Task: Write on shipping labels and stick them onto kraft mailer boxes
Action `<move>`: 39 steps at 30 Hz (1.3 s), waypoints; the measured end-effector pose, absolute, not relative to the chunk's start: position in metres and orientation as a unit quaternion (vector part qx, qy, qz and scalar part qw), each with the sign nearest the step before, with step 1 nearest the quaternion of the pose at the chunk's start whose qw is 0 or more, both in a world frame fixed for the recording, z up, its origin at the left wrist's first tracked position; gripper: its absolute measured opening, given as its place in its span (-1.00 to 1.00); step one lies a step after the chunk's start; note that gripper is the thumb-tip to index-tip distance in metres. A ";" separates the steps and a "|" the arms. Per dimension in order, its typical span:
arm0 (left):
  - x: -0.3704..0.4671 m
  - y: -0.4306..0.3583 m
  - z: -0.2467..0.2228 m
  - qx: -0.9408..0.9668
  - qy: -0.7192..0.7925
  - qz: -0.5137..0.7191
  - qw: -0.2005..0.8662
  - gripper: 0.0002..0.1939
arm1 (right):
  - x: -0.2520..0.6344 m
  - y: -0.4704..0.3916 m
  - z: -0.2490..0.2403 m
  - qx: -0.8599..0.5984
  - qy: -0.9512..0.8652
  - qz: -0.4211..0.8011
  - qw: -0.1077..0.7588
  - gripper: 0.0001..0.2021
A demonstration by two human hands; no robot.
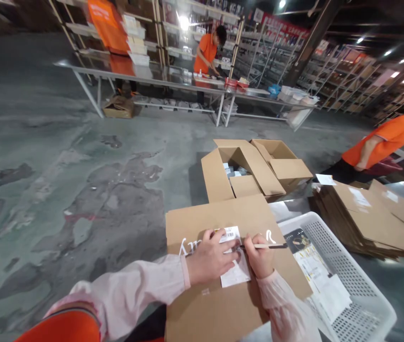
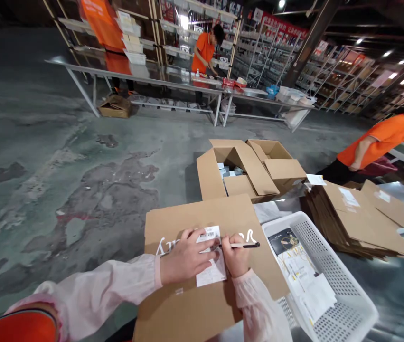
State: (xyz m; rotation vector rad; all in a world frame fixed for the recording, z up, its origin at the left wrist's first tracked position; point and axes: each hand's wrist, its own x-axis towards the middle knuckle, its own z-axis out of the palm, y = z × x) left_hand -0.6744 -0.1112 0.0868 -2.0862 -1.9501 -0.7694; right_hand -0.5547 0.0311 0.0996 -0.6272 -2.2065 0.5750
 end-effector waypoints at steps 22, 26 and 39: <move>-0.674 -0.111 0.087 -0.704 -0.655 -0.260 0.092 -0.79 | -0.556 0.033 0.100 -0.250 -0.873 0.221 0.356 -0.59; -0.674 -0.111 0.087 -0.704 -0.653 -0.267 0.087 -0.79 | -0.556 0.033 0.100 -0.253 -0.869 0.242 0.349 -0.59; -0.673 -0.110 0.085 -0.704 -0.651 -0.271 0.086 -0.78 | -0.556 0.032 0.101 -0.268 -0.844 0.278 0.373 -0.60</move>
